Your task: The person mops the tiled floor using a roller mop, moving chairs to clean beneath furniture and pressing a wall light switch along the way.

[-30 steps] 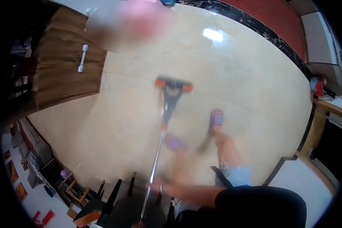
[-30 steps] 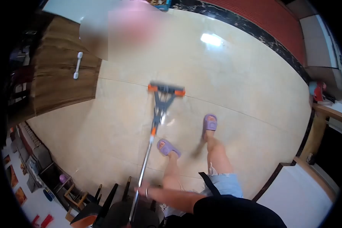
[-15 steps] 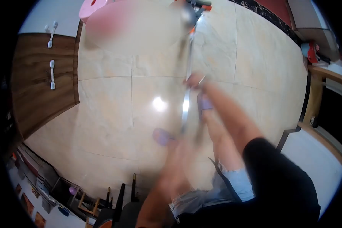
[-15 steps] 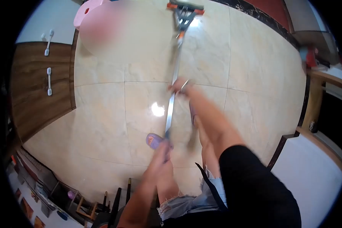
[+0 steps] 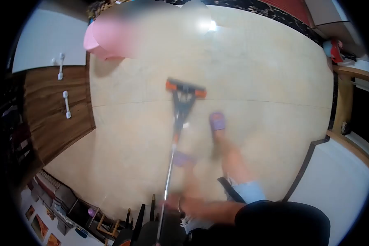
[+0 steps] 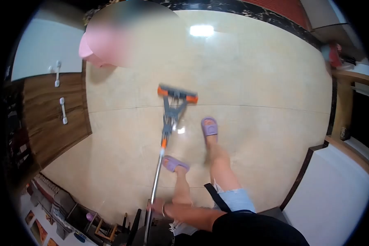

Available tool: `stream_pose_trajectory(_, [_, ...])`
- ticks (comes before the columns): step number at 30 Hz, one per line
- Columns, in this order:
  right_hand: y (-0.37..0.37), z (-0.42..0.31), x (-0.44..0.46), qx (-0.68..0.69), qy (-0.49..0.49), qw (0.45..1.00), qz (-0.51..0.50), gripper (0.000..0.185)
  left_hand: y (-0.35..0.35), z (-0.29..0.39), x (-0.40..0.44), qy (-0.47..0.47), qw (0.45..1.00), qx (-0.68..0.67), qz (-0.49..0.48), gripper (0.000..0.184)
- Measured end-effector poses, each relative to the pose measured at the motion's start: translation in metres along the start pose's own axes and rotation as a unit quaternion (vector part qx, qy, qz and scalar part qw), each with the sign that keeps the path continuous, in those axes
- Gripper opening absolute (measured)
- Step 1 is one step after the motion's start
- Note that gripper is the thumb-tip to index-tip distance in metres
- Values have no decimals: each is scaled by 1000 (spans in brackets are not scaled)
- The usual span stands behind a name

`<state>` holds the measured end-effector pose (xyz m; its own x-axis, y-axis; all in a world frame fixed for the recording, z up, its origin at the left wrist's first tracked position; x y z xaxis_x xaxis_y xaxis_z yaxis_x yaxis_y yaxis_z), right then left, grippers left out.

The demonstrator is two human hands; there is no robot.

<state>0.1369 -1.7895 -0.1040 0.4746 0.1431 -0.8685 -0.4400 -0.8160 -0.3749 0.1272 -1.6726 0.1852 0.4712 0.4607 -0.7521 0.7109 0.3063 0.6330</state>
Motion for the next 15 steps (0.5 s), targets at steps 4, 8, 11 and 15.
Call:
stream_pose_trajectory(4, [176, -140, 169, -182, 63, 966, 171, 20, -85, 207, 90, -98, 983, -115, -103, 55])
stream_pose_trajectory(8, [427, -380, 152, -266, 198, 837, 435, 28, -225, 445, 67, -236, 891, -239, -305, 36])
stream_pose_trajectory(11, [491, -438, 90, -206, 161, 842, 473, 48, -270, 518, -17, -208, 869, -284, -347, 27])
stream_pose_trajectory(15, [400, -320, 124, -442, 92, 820, 352, 49, -227, 393, 48, -99, 903, -246, -338, 32])
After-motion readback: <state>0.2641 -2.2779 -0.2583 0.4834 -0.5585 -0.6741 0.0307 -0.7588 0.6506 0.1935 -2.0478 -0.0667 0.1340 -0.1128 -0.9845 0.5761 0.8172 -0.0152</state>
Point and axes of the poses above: each hand's wrist, its own x-axis towards the middle knuckle, its own y-axis out of the back of the hand, z = x × y, the point moved 3 cm from there along x, towards the middle knuckle, and after that the axes turned 13 degrees about z, right-handed, at the moved point
